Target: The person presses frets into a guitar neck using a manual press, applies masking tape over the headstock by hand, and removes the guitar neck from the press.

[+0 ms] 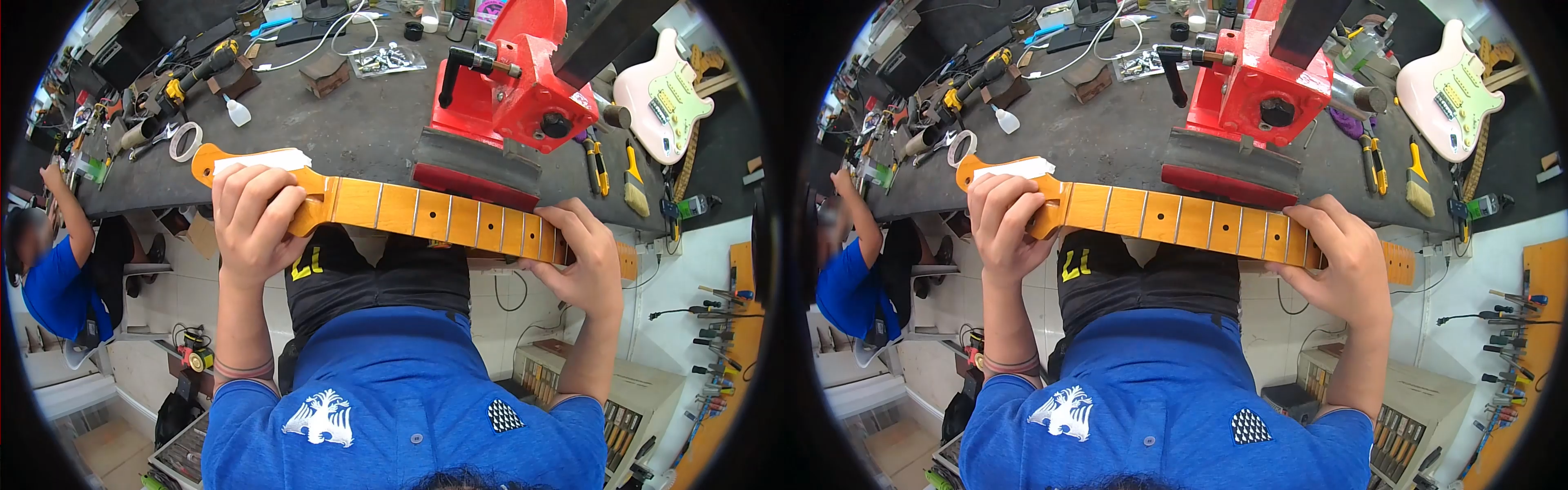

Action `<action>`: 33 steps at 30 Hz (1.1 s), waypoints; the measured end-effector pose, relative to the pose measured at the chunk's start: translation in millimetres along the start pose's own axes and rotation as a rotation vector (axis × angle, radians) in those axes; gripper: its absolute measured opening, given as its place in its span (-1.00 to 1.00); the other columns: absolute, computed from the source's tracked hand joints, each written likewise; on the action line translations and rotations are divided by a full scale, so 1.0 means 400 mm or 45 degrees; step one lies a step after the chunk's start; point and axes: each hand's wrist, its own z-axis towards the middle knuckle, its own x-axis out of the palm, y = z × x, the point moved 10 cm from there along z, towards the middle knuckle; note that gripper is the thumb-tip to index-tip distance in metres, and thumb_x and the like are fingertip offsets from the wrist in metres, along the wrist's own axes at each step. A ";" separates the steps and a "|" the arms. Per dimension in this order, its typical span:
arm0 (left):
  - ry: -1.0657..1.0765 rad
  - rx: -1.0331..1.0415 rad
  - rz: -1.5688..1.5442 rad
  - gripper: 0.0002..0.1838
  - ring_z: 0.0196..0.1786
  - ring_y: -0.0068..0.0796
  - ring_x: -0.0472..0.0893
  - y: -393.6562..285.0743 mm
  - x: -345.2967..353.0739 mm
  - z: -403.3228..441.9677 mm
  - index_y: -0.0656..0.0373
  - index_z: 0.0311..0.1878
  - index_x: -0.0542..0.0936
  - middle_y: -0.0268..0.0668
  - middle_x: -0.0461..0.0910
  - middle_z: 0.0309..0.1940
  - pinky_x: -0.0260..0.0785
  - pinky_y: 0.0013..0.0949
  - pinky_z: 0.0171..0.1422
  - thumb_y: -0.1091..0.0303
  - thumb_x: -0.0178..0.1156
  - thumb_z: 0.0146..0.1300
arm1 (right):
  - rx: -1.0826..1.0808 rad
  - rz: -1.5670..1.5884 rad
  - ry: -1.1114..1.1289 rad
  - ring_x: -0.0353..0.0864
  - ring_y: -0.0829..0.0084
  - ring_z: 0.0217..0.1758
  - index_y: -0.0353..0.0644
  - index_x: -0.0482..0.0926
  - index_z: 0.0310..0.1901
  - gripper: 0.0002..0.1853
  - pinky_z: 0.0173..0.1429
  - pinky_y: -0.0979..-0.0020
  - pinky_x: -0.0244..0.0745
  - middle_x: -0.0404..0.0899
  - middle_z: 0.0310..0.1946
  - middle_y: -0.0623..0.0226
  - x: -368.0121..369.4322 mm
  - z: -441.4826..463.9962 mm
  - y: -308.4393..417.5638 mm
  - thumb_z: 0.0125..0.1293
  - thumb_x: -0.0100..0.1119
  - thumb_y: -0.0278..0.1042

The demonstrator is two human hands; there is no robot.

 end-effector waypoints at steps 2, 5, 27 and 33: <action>0.018 -0.023 -0.026 -0.48 0.12 -0.05 0.72 0.008 0.016 0.004 0.10 0.04 0.69 -0.25 0.75 0.03 0.52 0.08 0.33 0.35 0.72 0.00 | 0.006 0.022 -0.003 0.78 0.01 -0.12 -0.23 0.73 0.14 -0.33 -0.05 0.09 0.66 0.72 -0.06 0.16 0.008 0.005 -0.011 -0.04 0.79 -0.23; 0.036 -0.066 -0.071 -0.47 0.21 -0.02 0.74 0.017 0.046 0.022 0.11 0.04 0.69 -0.25 0.77 0.09 0.50 0.08 0.38 0.40 0.69 -0.04 | 0.022 0.040 -0.009 0.77 -0.02 -0.10 -0.23 0.73 0.14 -0.37 -0.03 0.08 0.66 0.71 -0.04 0.15 0.012 0.017 -0.026 0.02 0.75 -0.24; 0.391 -0.387 -0.090 -0.22 0.57 -0.06 0.51 0.093 0.309 0.094 -0.01 0.41 0.61 -0.25 0.62 0.36 0.13 0.10 0.78 0.53 0.47 -0.01 | 0.193 0.072 0.119 0.70 0.02 0.02 -0.24 0.65 0.17 -0.45 0.11 0.08 0.63 0.59 0.00 0.19 0.050 0.094 -0.183 0.26 0.69 -0.21; 0.413 -0.400 -0.012 -0.25 0.56 -0.04 0.49 0.093 0.329 0.083 0.00 0.39 0.62 -0.26 0.60 0.34 0.10 0.15 0.79 0.51 0.46 0.01 | 0.174 0.183 0.129 0.68 0.05 0.02 -0.26 0.64 0.18 -0.41 0.15 0.11 0.63 0.57 0.00 0.18 0.059 0.107 -0.200 0.19 0.74 -0.30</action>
